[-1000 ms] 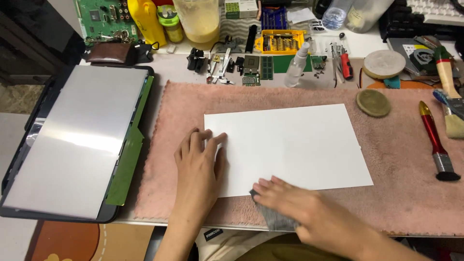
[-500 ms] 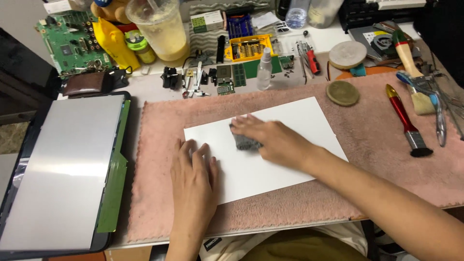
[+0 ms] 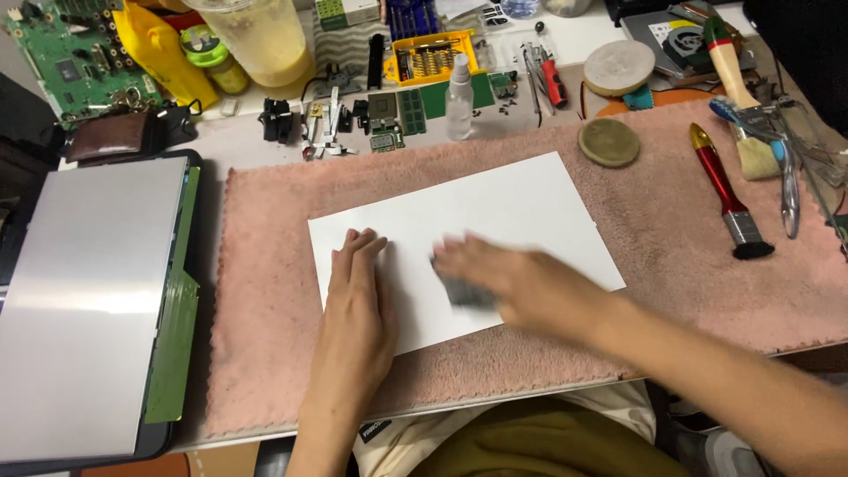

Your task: Clean or polish a white rectangular surface using a small circular pad and a scraper tool on a repair bench.

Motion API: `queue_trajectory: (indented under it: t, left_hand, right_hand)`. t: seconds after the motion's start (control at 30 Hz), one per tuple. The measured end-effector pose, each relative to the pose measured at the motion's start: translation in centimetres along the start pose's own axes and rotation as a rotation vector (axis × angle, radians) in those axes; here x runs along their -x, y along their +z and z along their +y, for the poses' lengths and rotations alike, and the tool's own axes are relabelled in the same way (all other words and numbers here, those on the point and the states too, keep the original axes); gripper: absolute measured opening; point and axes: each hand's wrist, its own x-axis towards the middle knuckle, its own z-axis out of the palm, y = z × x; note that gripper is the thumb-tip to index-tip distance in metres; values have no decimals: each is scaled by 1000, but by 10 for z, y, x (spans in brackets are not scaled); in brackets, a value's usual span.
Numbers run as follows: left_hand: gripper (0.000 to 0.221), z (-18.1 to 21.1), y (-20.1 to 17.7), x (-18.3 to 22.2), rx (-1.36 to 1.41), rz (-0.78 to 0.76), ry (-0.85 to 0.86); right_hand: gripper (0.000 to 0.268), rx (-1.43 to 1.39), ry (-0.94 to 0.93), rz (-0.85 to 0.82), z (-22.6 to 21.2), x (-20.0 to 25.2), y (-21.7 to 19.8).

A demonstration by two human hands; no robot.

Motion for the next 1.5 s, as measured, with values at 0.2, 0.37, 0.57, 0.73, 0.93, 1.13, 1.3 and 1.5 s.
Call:
queue_trajectory:
  t: [0.2, 0.37, 0.57, 0.73, 0.93, 1.13, 1.3, 1.5]
  left_hand:
    - [41, 16, 9, -7, -150, 46, 10]
    - [48, 11, 11, -7, -278, 54, 51]
    - [45, 11, 21, -8, -333, 84, 48]
    - [75, 20, 24, -7, -393, 68, 19]
    - [94, 17, 24, -4, -415, 17, -14]
    - [106, 11, 23, -4, -468, -19, 17]
    - [108, 5, 31, -2, -510, -13, 12]
    - [113, 6, 29, -1, -517, -12, 7]
  right_hand:
    - [85, -65, 58, 83, 58, -71, -9]
    - [108, -116, 61, 45, 36, -37, -5]
    - [116, -17, -18, -108, -31, 68, -9]
    - [110, -46, -29, -62, -15, 61, -13]
    - [105, -208, 101, 36, 51, -23, -24]
    - [99, -105, 131, 44, 59, -45, -25]
    - [113, -109, 20, -10, 24, 31, -16]
    - [118, -167, -15, -44, -19, 89, -24]
